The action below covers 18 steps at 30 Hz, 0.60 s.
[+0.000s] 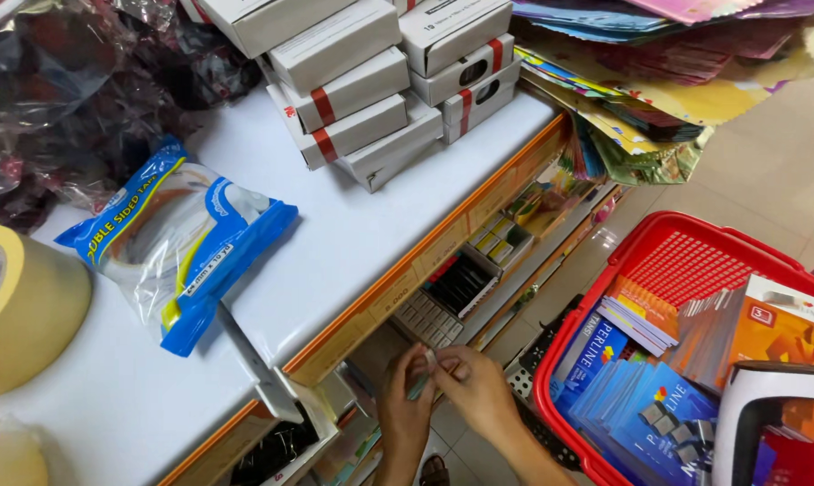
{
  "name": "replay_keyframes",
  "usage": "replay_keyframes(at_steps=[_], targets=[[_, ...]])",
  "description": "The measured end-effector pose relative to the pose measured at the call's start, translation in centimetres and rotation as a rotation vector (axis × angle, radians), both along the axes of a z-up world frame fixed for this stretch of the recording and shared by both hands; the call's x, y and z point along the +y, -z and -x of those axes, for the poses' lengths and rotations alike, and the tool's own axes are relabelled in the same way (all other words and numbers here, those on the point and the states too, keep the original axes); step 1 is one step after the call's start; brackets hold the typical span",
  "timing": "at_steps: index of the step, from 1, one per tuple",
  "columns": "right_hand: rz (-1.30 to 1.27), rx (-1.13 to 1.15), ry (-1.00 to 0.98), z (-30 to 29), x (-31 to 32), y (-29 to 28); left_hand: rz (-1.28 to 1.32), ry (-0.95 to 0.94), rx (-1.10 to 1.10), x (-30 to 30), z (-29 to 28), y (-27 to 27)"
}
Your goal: The person scans items in a red shopping basket one by one using a handheld barcode scanner and places them back into the basket or on a shelf nearby.
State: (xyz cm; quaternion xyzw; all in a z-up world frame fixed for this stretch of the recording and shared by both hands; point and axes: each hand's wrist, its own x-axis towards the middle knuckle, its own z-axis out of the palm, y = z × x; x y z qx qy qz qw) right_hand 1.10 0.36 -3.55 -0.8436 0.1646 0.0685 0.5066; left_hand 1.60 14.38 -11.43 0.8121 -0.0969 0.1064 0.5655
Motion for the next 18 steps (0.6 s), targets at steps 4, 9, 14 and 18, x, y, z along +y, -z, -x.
replay_keyframes(at_steps=[4, 9, 14, 18], targets=[[0.029, -0.024, -0.051, -1.9, 0.6, 1.2, -0.052, -0.057, 0.059, 0.4, -0.9, 1.7], [-0.028, -0.044, 0.016, -4.4, 1.2, 2.3, -0.184, -0.048, 0.015, 0.3, -1.8, -0.1], [0.121, -0.074, -0.071, -8.5, 1.5, 5.7, -0.631, -0.252, -0.281, 0.6, -3.3, 4.1], [0.177, -0.1, -0.127, -10.2, 2.0, 8.0, -0.767, -0.307, -0.169, 0.8, -4.0, 4.9]])
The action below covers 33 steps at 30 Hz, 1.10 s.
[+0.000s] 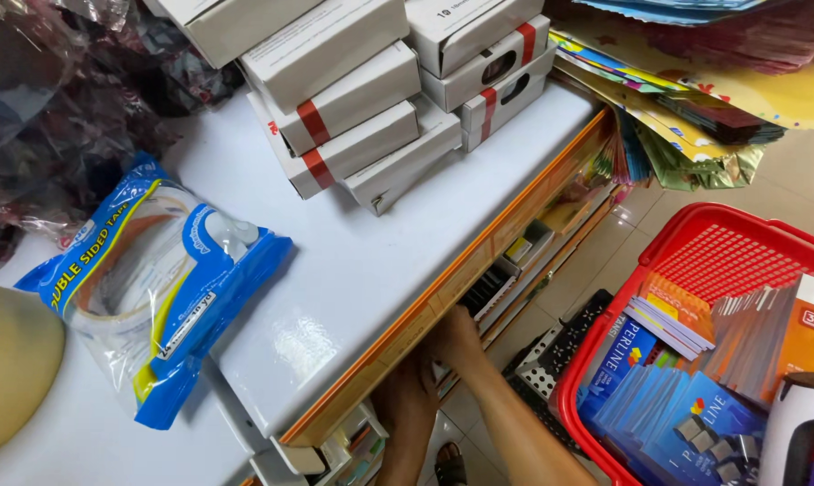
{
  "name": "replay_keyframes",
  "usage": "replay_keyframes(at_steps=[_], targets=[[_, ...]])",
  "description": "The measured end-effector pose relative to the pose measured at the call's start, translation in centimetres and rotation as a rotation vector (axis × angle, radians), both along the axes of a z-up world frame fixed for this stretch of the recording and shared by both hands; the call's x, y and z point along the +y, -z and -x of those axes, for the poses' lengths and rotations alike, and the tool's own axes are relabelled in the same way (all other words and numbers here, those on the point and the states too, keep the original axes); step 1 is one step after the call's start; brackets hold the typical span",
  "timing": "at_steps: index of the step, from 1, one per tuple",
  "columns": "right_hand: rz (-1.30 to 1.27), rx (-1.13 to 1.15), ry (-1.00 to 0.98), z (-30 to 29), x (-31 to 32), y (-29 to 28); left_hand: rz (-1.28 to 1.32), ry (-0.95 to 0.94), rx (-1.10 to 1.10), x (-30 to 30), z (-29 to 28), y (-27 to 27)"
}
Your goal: The person scans items in a red shopping basket one by one using a handheld barcode scanner and places them back into the basket or on a shelf nearby.
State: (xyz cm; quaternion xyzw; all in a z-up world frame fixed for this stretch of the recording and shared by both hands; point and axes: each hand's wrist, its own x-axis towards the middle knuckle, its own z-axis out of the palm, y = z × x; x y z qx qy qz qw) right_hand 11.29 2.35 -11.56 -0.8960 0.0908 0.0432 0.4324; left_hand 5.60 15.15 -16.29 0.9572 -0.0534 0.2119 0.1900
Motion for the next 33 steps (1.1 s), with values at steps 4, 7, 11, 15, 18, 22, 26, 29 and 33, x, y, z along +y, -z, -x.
replay_keyframes(at_steps=[4, 7, 11, 15, 18, 22, 26, 29, 33], targets=[[0.009, -0.04, -0.024, -0.7, 0.6, 1.0, -0.015, -0.137, 0.292, 0.0, -0.1, 2.4], [0.022, -0.074, -0.047, -1.3, 1.0, 1.6, -0.03, -0.06, 0.265, 0.2, -0.2, 4.3], [0.04, -0.119, -0.076, -1.8, 1.5, 2.3, -0.013, -0.101, 0.295, 0.1, -0.2, 5.8], [0.058, -0.159, -0.1, -1.8, 1.5, 3.1, -0.06, -0.045, 0.216, 0.2, 0.0, 5.3], [0.07, -0.193, -0.116, -2.0, 2.1, 3.1, -0.063, -0.09, 0.377, 0.1, -0.4, 5.4], [0.083, -0.232, -0.137, -1.8, 2.9, 3.3, -0.113, -0.099, 0.457, 0.1, -0.2, 5.2], [0.099, -0.279, -0.15, -1.8, 3.3, 3.3, -0.01, -0.047, 0.036, 0.3, 0.0, 4.8], [0.115, -0.311, -0.146, -1.5, 3.1, 3.2, 0.026, 0.028, 0.048, 0.7, 0.0, 3.8], [0.157, -0.347, -0.109, -0.7, 1.2, 2.9, 0.016, 0.191, -0.132, 0.0, 1.3, -2.0]])
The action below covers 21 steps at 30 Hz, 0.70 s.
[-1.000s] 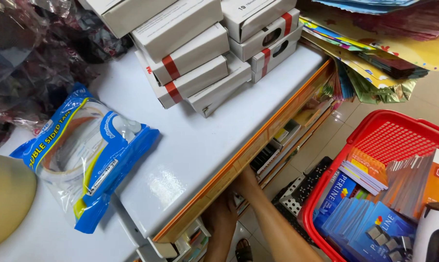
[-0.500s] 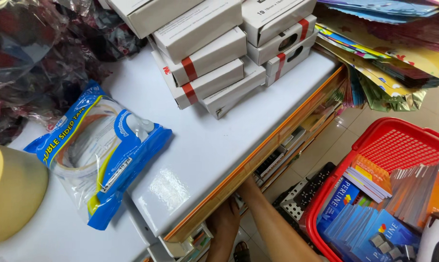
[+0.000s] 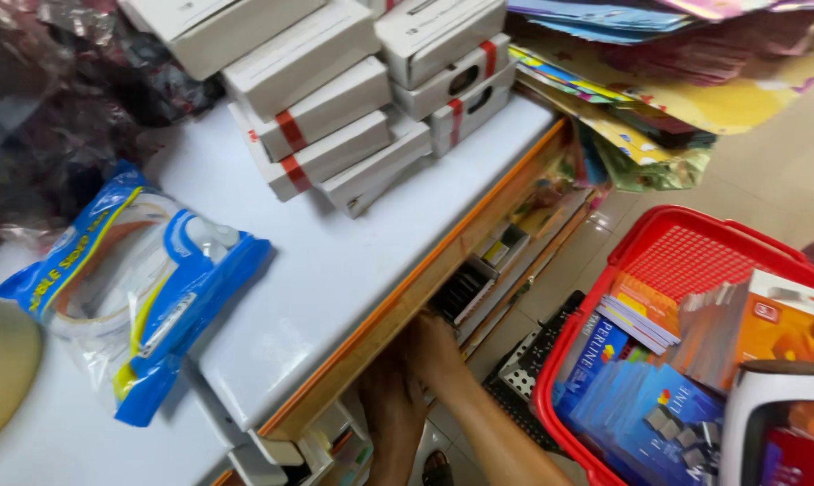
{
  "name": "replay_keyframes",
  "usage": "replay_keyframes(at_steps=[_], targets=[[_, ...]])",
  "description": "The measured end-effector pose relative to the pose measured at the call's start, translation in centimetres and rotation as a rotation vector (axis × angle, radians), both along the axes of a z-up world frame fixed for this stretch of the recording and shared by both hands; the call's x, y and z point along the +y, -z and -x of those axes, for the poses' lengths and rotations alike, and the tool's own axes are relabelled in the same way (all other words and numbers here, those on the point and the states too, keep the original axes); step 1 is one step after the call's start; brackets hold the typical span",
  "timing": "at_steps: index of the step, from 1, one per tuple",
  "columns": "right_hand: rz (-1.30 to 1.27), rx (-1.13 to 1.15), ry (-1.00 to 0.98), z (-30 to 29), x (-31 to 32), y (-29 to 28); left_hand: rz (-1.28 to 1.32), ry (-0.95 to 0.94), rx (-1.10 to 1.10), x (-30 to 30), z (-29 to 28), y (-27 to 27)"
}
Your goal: The person scans items in a red shopping basket one by one using a handheld barcode scanner and places them back into the basket or on a shelf nearby.
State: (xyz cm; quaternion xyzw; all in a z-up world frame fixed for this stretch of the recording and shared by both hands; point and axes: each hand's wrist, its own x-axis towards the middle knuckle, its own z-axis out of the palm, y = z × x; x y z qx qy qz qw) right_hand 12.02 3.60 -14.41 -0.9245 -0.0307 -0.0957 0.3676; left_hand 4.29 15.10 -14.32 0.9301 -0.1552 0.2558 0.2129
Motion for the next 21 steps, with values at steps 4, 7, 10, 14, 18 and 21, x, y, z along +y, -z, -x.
replay_keyframes(at_steps=[4, 7, 10, 14, 18, 21], targets=[[-0.111, 0.386, 0.067, 4.3, -2.6, -11.8, 0.35, 0.155, 0.168, -3.1, 1.2, -3.9], [-0.098, 0.353, 0.02, 7.6, -5.8, -16.9, 0.402, 0.09, 0.37, -5.9, 3.1, -3.7], [-0.173, 0.258, 0.163, 11.0, -9.4, -19.8, 0.419, 0.228, 0.206, -9.0, 4.4, -7.3], [-0.199, 0.18, 0.273, 16.1, -14.3, -22.1, 0.415, 0.433, 0.151, -12.7, 6.3, -9.7], [-0.185, 0.092, 0.453, 21.0, -19.7, -23.5, 0.471, 0.73, 0.062, -15.8, 8.3, -12.1], [-0.292, 0.239, 0.67, 23.9, -23.8, -25.3, 0.386, 0.86, 0.194, -17.0, 9.9, -11.7]])
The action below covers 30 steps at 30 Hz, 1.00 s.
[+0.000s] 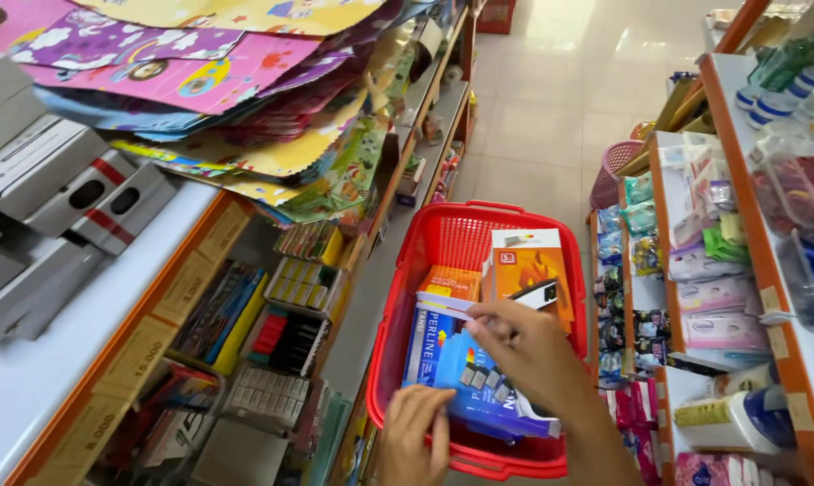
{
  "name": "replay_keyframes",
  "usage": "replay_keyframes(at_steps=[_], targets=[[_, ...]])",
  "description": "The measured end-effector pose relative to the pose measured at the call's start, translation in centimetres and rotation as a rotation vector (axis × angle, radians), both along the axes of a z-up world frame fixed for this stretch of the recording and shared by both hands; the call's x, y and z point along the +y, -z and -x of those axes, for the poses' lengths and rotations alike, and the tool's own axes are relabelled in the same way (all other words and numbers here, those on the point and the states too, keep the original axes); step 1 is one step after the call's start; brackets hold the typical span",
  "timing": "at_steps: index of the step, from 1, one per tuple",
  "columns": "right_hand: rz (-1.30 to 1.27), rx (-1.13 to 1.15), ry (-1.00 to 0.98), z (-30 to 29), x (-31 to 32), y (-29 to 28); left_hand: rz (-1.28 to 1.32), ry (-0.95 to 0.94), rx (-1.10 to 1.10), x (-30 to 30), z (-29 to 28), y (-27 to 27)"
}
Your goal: The person scans items in a red shopping basket one by one using a handheld barcode scanner and places them back into the basket or on a shelf nearby.
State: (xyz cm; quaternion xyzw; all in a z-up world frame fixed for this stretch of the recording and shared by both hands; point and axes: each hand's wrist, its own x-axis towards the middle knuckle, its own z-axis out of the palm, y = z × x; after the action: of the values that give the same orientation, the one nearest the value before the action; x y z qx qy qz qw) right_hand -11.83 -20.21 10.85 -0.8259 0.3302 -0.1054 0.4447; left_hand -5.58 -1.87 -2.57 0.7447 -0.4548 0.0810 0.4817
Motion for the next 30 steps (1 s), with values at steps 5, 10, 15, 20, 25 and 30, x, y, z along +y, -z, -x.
replay_keyframes(at_steps=[5, 10, 15, 20, 25, 30], targets=[[0.09, -0.042, 0.188, 2.4, -8.0, 2.1, -0.089, 0.134, 0.049, -2.0, 1.6, -0.9], [0.017, -0.041, 0.296, 1.8, -13.1, 4.3, -0.176, 0.163, 0.115, -3.6, 2.7, -0.8], [0.127, -0.05, 0.138, -0.7, -16.7, 8.7, -0.134, 0.138, 0.06, -4.7, 3.6, -0.4], [0.134, -0.003, 0.053, -2.9, -16.7, 7.5, -0.142, 0.092, 0.085, -5.3, 4.0, -0.3], [0.097, 0.081, -0.005, -4.1, -16.1, 6.4, -0.151, 0.065, 0.096, -5.6, 4.0, 1.2], [0.18, 0.1, -0.015, -4.9, -17.6, 8.9, -0.127, 0.013, 0.008, -6.1, 3.6, 3.8]])
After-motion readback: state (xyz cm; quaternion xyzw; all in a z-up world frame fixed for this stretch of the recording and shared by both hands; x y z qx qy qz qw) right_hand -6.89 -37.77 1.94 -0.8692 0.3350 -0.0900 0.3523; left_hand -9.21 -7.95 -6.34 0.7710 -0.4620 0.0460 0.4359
